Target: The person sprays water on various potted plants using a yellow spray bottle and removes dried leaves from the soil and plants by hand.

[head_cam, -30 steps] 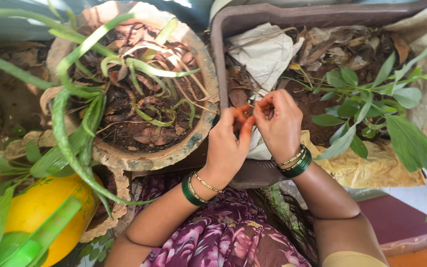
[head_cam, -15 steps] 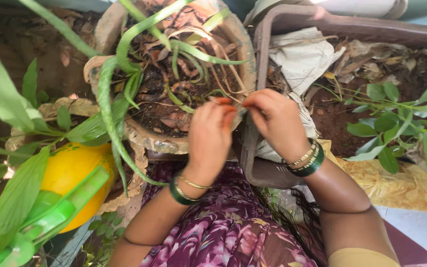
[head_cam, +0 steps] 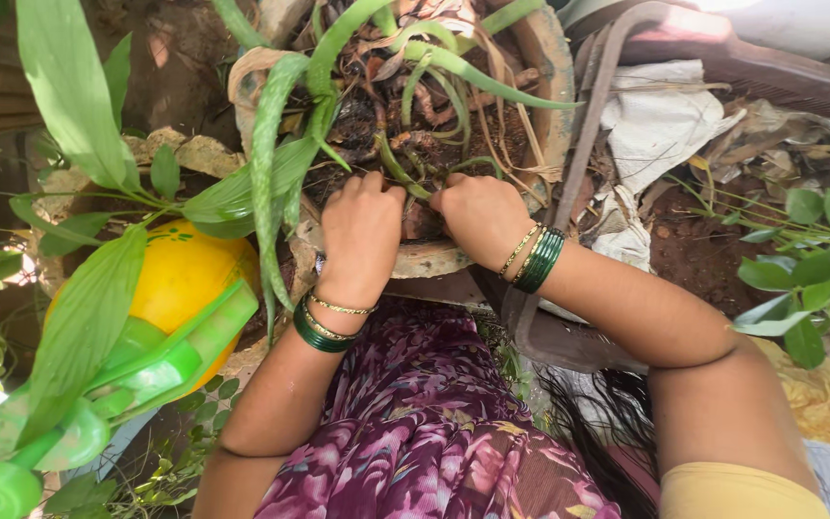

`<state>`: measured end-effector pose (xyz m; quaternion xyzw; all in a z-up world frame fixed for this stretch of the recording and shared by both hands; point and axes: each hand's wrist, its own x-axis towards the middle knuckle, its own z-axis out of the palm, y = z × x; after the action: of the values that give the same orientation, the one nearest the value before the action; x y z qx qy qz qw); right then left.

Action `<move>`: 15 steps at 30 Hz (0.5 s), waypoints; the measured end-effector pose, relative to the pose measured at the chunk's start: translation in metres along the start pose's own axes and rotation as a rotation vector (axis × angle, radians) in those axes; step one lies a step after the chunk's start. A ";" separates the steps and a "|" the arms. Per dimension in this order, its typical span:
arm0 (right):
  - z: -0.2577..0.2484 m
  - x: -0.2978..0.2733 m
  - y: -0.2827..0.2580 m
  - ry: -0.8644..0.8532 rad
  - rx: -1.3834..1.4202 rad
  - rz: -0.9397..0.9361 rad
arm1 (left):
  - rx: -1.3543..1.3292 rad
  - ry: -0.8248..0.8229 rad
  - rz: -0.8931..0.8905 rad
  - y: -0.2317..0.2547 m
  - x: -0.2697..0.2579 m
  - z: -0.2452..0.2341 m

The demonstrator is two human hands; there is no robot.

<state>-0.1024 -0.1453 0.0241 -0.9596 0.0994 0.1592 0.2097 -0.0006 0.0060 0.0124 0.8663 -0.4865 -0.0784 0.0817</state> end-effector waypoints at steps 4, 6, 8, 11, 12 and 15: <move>0.011 0.004 0.002 0.035 -0.060 0.003 | 0.001 0.005 -0.010 -0.002 0.004 0.004; 0.016 0.005 0.006 0.012 -0.090 0.025 | -0.011 -0.007 -0.003 -0.003 0.005 0.006; 0.019 0.005 0.007 -0.011 -0.118 0.048 | -0.047 -0.016 -0.014 -0.005 0.002 0.005; 0.015 0.002 0.009 0.055 0.074 0.029 | -0.175 0.001 -0.033 -0.007 -0.004 -0.003; 0.011 0.001 0.010 0.119 0.152 -0.037 | -0.266 0.024 -0.042 -0.007 -0.006 -0.007; 0.002 0.000 0.005 0.200 0.363 -0.036 | -0.326 0.135 -0.045 -0.007 -0.010 -0.012</move>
<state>-0.1037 -0.1489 0.0207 -0.9187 0.1298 0.0387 0.3710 0.0026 0.0184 0.0235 0.8556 -0.4413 -0.0996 0.2516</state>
